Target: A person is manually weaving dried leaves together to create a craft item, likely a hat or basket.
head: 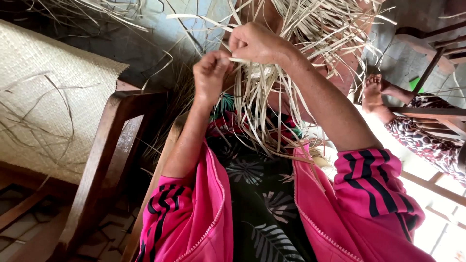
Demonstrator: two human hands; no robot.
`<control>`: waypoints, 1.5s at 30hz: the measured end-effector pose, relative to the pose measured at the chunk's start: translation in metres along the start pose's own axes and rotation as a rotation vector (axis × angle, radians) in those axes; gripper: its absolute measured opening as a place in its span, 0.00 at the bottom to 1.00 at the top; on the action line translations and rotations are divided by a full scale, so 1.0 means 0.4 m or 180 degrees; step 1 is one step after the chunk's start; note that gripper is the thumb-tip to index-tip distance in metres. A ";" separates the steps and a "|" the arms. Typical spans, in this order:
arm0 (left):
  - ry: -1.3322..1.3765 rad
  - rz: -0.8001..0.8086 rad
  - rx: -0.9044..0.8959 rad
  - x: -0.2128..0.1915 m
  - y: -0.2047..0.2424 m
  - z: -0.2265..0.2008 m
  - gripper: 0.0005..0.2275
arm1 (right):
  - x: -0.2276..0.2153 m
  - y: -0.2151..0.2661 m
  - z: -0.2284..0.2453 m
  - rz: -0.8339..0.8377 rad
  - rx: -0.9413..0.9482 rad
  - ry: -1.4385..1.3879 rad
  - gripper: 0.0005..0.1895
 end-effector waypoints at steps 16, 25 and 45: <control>0.0959 -0.0532 -0.1250 -0.021 -0.003 0.176 0.04 | -0.082 0.115 -0.003 -0.0352 -0.0497 0.0423 0.10; 0.0278 0.0039 -0.1361 0.064 -0.042 0.213 0.03 | 0.149 0.349 0.062 -0.1076 -0.1534 0.2522 0.04; -0.1037 0.1991 -0.0730 0.360 -0.160 -0.076 0.04 | 0.194 0.491 -0.187 -0.2709 -0.1978 0.1720 0.09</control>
Point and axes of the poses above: each hand's wrist, its own y-axis away from the middle knuckle, its own x-axis out of the palm, z = x × y, the point moved 9 cm from there along -y, towards the middle knuckle, and after that the axes turned 2 degrees about -y, right-handed, at the moved point
